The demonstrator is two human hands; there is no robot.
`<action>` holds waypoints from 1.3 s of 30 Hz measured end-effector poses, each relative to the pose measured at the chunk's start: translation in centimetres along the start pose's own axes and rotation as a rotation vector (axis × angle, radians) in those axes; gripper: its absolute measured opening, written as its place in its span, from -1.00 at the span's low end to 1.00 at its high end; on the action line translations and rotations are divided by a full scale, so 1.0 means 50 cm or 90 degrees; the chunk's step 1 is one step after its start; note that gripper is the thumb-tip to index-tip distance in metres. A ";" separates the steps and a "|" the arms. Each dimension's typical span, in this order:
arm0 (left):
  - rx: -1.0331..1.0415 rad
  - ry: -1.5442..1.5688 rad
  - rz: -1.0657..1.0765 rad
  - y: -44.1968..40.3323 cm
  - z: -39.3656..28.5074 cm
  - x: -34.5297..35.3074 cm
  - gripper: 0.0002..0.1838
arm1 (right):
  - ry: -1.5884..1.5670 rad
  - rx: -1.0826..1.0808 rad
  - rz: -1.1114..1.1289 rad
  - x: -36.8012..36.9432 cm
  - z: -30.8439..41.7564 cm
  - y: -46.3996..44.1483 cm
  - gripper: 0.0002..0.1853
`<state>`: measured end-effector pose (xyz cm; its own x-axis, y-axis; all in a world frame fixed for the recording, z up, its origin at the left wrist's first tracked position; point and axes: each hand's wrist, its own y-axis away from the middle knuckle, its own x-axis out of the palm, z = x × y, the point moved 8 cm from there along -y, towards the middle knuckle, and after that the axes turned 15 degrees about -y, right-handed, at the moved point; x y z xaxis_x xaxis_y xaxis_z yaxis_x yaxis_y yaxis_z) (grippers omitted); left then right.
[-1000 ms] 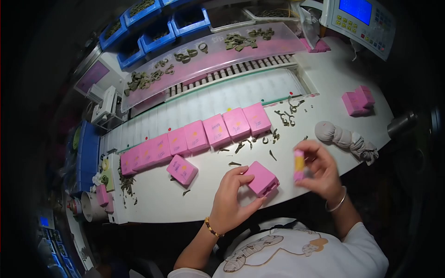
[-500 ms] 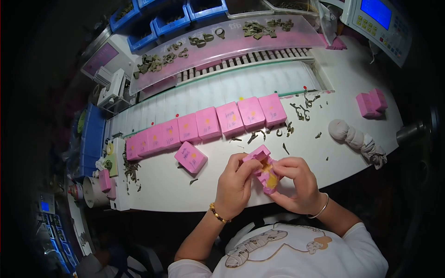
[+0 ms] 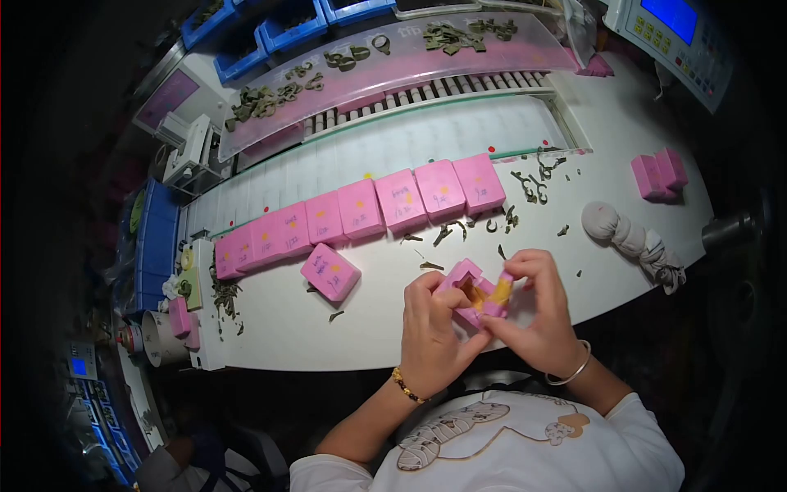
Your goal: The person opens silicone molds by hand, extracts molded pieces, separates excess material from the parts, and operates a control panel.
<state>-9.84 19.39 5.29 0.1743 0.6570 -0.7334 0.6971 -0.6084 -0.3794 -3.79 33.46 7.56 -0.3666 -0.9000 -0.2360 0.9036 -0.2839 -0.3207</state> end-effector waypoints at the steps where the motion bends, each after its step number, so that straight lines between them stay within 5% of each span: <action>1: -0.008 -0.006 -0.024 0.001 -0.002 -0.003 -0.31 | 0.038 -0.026 0.017 0.016 0.005 -0.004 -0.35; 14: 0.020 -0.086 -0.094 0.017 -0.022 0.008 -0.35 | 0.040 -0.004 0.013 0.043 -0.039 0.014 -0.37; 24: 0.131 -0.168 -0.027 0.039 -0.046 0.004 -0.41 | 0.085 0.047 0.051 0.053 -0.053 0.010 -0.27; 31: 0.088 0.037 -0.062 -0.014 0.000 -0.079 -0.55 | -0.207 0.066 0.192 0.032 -0.031 -0.030 -0.19; 34: 0.070 0.147 -0.022 -0.006 0.043 -0.053 -0.56 | -0.251 0.072 0.135 0.031 -0.052 -0.043 -0.49; 39: -0.094 0.306 -0.026 -0.025 0.069 -0.042 -0.60 | -0.195 0.051 0.093 0.034 -0.051 -0.052 -0.57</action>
<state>-13.45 17.25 5.34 0.4219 0.8306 -0.3635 0.7949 -0.5317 -0.2924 -7.31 33.52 5.67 -0.1596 -0.9871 0.0161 0.9605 -0.1590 -0.2284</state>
